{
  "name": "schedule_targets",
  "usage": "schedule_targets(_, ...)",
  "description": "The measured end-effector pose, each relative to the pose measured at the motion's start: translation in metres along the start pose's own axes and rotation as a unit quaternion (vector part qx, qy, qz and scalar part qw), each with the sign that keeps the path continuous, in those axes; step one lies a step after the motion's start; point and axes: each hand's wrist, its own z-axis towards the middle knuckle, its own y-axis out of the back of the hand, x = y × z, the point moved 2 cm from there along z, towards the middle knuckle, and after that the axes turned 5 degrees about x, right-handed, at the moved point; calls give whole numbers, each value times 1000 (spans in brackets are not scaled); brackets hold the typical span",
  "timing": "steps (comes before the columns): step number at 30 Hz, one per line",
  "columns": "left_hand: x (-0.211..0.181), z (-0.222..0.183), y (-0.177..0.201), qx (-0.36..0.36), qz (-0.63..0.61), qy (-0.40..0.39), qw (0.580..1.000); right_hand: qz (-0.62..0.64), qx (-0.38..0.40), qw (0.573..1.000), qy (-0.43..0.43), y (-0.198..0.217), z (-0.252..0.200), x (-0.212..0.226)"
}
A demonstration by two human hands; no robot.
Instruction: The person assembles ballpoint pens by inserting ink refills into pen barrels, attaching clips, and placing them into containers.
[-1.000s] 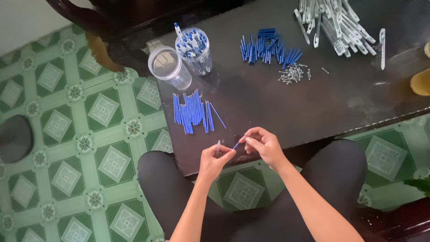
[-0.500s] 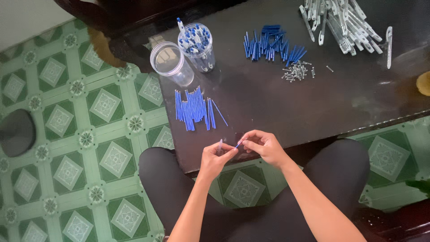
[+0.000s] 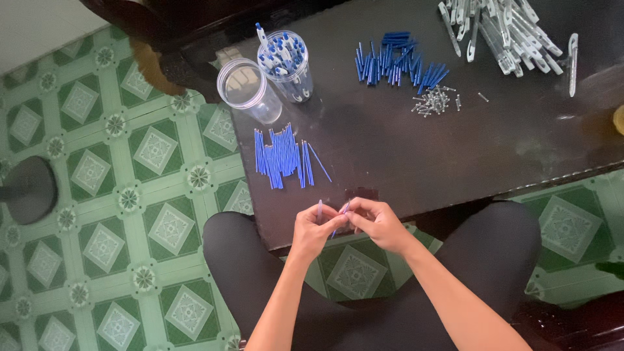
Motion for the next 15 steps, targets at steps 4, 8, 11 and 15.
schedule_targets(4, -24, -7, -6, 1, 23, 33, 999, 29, 11, 999, 3, 1, -1, 5)
schedule_targets(8, -53, -1, -2, -47, -145, 63, 986, 40, 42, 997, -55, -4, -4, 21)
schedule_targets(11, -57, 9, 13, -84, -370, 73, 922, -11, 108, 988, -106, -9, -8, 11)
schedule_targets(15, -23, 24, 32, -89, -515, 20, 852, -4, 125, 987, -102, -18, -13, 5)
